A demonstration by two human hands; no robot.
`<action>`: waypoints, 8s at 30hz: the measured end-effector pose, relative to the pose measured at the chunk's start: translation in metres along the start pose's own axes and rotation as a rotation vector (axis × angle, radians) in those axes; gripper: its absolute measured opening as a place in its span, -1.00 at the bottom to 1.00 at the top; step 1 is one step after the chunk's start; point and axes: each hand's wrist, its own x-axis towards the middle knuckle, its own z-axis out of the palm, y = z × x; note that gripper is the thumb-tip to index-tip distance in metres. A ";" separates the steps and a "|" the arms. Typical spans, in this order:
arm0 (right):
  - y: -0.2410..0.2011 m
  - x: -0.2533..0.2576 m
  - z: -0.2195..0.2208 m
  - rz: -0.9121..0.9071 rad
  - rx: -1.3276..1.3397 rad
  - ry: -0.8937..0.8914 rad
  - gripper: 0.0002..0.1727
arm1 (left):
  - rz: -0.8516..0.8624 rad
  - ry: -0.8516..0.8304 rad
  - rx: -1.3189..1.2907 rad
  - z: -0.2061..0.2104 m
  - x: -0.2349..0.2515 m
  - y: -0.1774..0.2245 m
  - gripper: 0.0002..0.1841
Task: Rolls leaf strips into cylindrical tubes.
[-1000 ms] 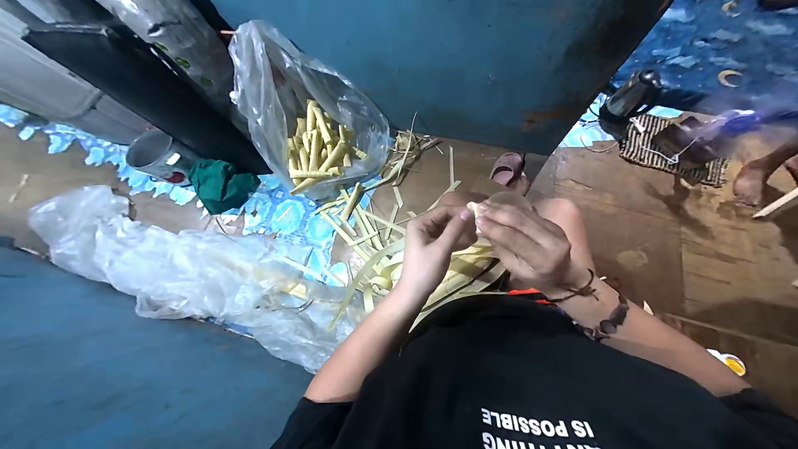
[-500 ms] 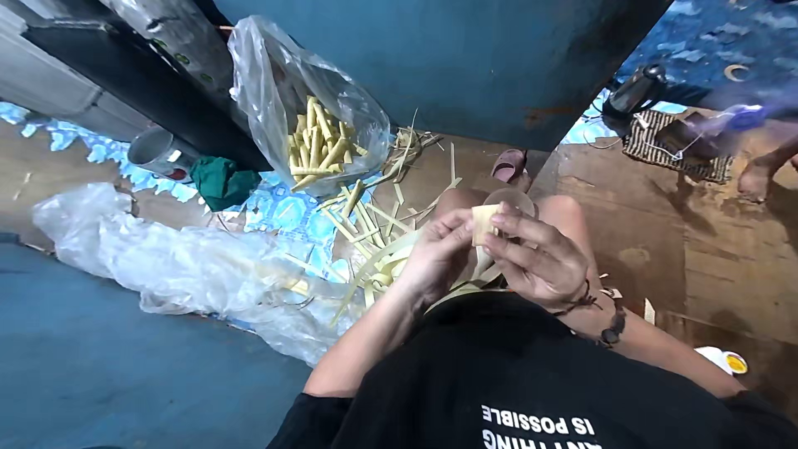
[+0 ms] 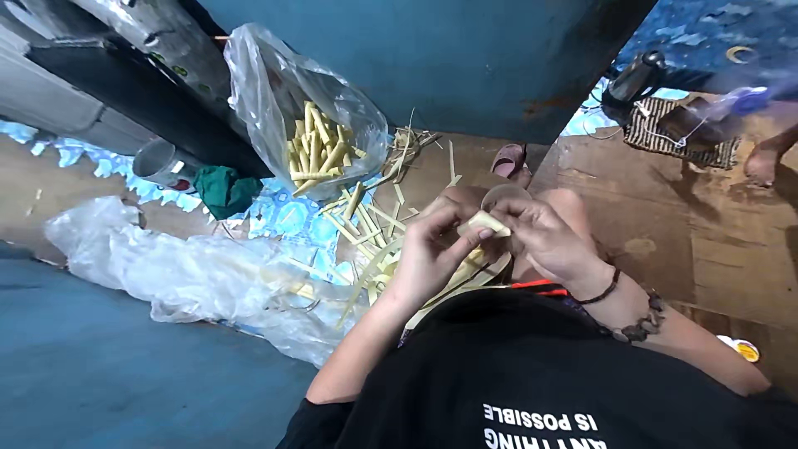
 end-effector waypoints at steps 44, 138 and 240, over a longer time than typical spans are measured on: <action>0.007 -0.025 -0.009 0.082 0.009 0.057 -0.57 | -0.005 -0.242 0.045 -0.007 0.007 -0.009 -0.90; 0.041 -0.079 -0.049 -0.358 -0.804 0.128 -0.46 | -0.177 -0.321 -0.157 -0.047 0.016 -0.034 -0.75; 0.029 -0.066 -0.054 0.434 0.137 -0.074 -0.34 | -0.362 -0.025 -0.475 -0.048 0.005 -0.061 -0.80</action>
